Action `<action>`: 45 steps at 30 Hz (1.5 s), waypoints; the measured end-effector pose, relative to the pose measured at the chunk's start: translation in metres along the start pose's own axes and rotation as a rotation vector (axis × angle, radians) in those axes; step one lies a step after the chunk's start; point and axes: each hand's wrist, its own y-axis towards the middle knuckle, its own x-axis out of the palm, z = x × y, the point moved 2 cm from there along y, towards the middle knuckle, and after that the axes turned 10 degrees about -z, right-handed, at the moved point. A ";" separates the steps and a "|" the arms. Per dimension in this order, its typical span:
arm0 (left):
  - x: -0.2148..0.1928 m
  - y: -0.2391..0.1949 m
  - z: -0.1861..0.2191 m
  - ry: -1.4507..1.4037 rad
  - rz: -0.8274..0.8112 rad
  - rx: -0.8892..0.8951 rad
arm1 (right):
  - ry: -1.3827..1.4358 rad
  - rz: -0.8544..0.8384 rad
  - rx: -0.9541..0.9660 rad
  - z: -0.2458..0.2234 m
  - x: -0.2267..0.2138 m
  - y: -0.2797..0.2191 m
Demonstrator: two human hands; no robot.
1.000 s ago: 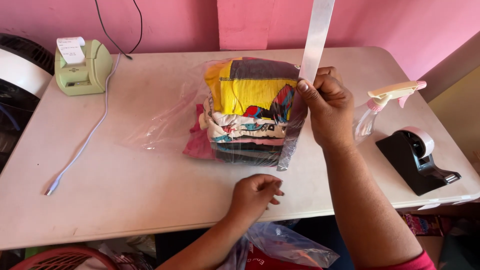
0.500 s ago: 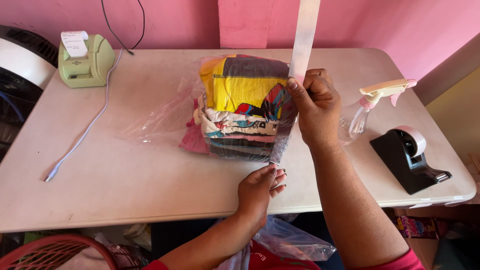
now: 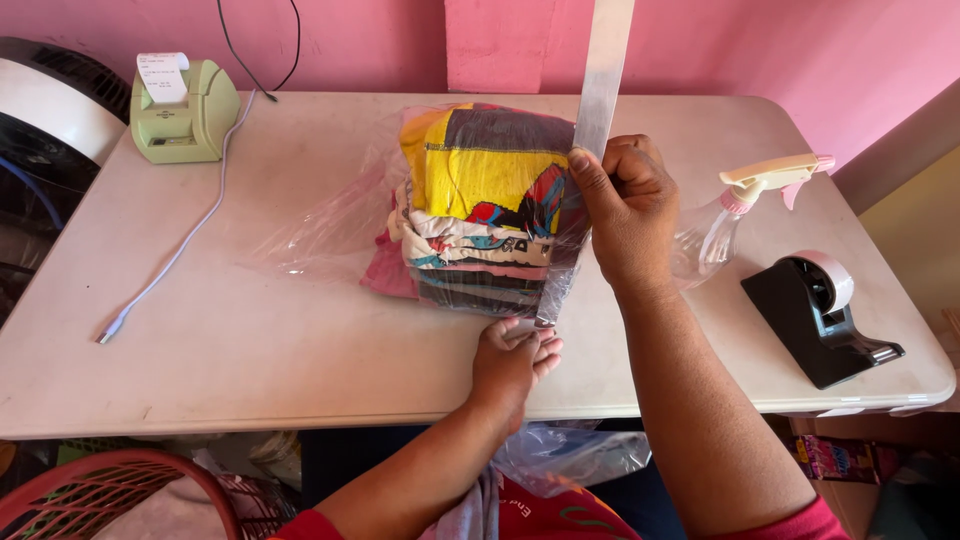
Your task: Packaging a stack of folded clothes into a plastic bag and sealing it with tape.
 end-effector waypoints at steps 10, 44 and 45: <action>-0.041 0.019 0.026 -0.320 -0.117 -0.029 | -0.035 -0.010 -0.014 -0.008 0.005 0.001; -0.065 -0.032 0.051 -0.122 -0.130 -0.017 | -0.391 0.155 -0.119 -0.033 0.064 0.005; -0.064 -0.032 0.050 -0.120 -0.141 -0.072 | -0.386 0.155 -0.108 -0.033 0.064 0.006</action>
